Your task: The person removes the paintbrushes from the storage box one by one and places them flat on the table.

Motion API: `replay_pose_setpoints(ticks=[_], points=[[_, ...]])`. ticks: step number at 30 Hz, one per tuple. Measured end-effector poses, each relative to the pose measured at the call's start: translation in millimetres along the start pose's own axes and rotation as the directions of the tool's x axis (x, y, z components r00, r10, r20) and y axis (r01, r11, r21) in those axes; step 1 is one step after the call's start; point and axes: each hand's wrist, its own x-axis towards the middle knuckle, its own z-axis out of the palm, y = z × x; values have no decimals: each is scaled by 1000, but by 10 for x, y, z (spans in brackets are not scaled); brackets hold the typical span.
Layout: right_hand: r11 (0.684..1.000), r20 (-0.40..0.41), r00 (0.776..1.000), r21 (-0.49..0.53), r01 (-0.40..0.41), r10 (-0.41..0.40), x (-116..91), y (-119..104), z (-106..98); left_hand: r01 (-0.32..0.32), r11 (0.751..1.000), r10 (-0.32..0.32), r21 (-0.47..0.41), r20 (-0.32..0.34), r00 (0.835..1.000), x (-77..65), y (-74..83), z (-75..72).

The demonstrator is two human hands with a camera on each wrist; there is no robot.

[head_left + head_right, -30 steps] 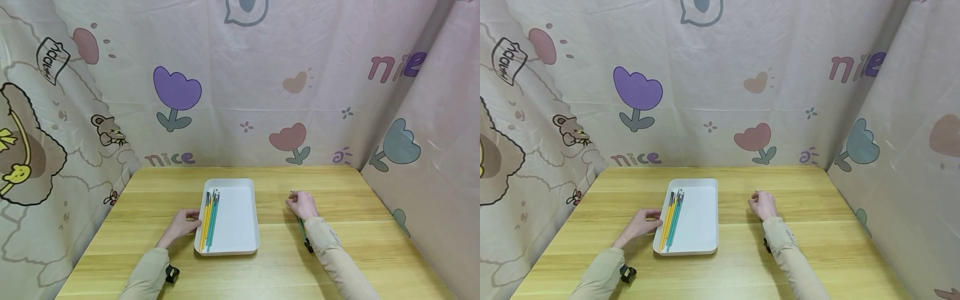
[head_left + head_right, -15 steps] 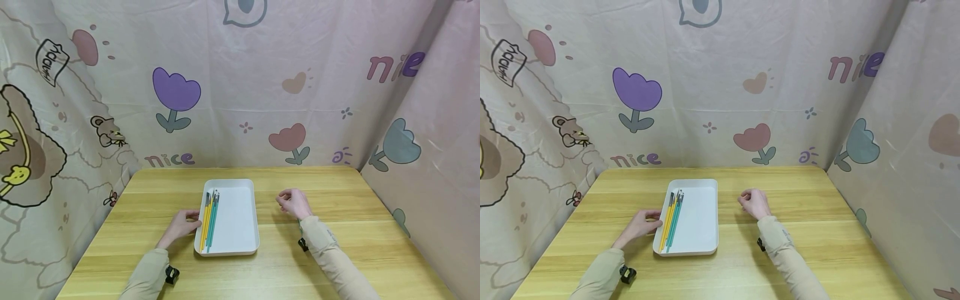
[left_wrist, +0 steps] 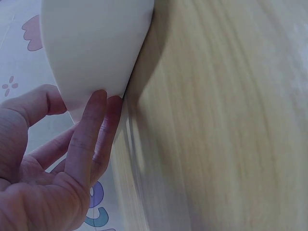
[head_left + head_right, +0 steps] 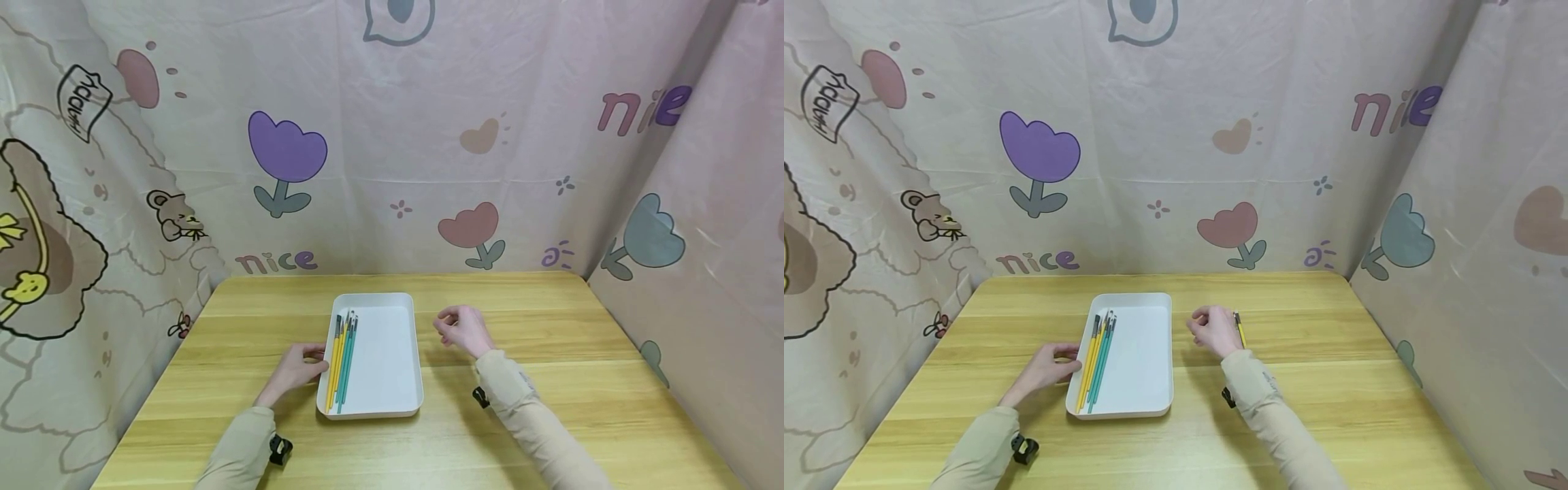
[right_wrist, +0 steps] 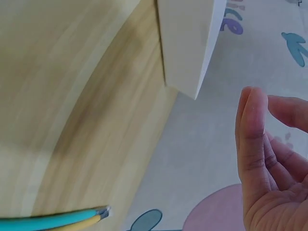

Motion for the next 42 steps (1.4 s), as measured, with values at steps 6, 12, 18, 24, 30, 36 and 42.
replay_pose_setpoints(ticks=[6,12,18,24,30,36,42], points=[[1000,32,999,10,22,-23,17,-97,83,-1,1000,1,-2,0,1000,5,-6,2],[999,42,998,-18,44,-43,26,-172,148,0,1000,0,0,-3,1000,8,-17,1],[999,65,997,-11,32,-31,44,-243,207,-2,1000,2,0,0,1000,11,-18,-2],[1000,108,994,1,21,-21,64,-295,284,-5,1000,5,6,-4,1000,12,-17,2],[998,148,988,-35,50,-44,81,-343,353,-2,1000,2,20,-3,1000,12,-15,1],[996,171,985,-70,50,-37,109,-407,408,1,1000,-1,13,-2,1000,10,-16,0],[992,196,980,-110,55,-32,152,-455,465,-4,1000,5,12,-2,1000,8,-11,1]])
